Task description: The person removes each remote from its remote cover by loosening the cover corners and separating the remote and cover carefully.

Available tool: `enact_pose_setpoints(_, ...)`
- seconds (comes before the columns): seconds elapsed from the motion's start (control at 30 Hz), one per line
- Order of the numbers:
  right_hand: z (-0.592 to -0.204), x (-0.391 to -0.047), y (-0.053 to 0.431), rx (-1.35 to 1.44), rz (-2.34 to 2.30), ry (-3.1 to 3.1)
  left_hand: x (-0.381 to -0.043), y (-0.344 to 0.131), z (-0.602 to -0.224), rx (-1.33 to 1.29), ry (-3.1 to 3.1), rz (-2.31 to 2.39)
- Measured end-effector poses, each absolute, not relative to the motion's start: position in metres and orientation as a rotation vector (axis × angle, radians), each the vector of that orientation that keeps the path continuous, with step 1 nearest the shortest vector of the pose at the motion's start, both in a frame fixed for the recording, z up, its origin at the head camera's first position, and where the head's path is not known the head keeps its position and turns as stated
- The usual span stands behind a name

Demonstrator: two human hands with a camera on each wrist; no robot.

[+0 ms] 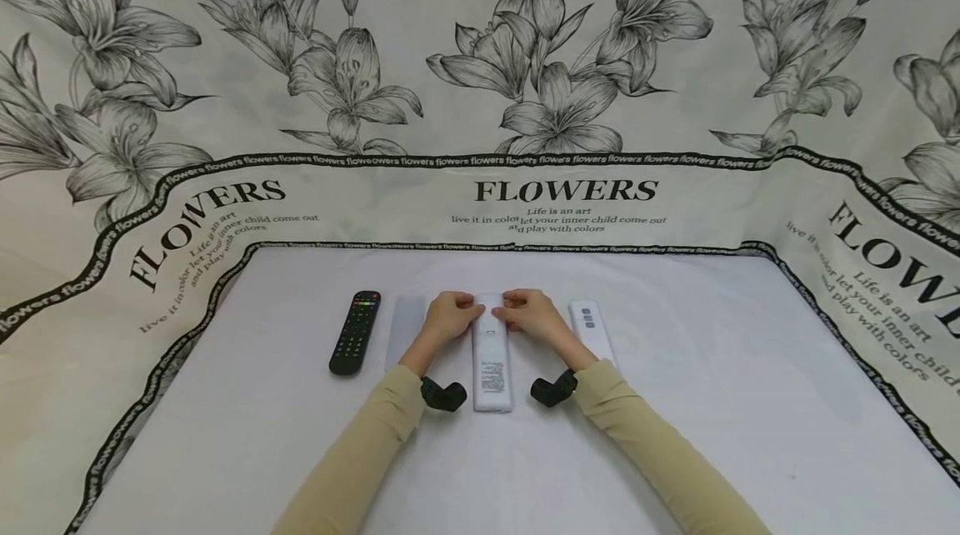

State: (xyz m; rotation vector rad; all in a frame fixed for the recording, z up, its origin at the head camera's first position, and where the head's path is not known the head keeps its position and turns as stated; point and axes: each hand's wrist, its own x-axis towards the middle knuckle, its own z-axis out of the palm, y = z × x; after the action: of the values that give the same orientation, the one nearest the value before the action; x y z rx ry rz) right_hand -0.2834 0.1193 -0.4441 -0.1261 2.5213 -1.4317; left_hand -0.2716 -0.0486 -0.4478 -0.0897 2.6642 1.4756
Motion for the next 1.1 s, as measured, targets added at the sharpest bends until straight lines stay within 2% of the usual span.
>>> enact_pose_setpoints(1.1,-0.420,-0.275,0.116,-0.340,-1.331,2.677,-0.262,-0.057,-0.431,0.031,2.632,1.677)
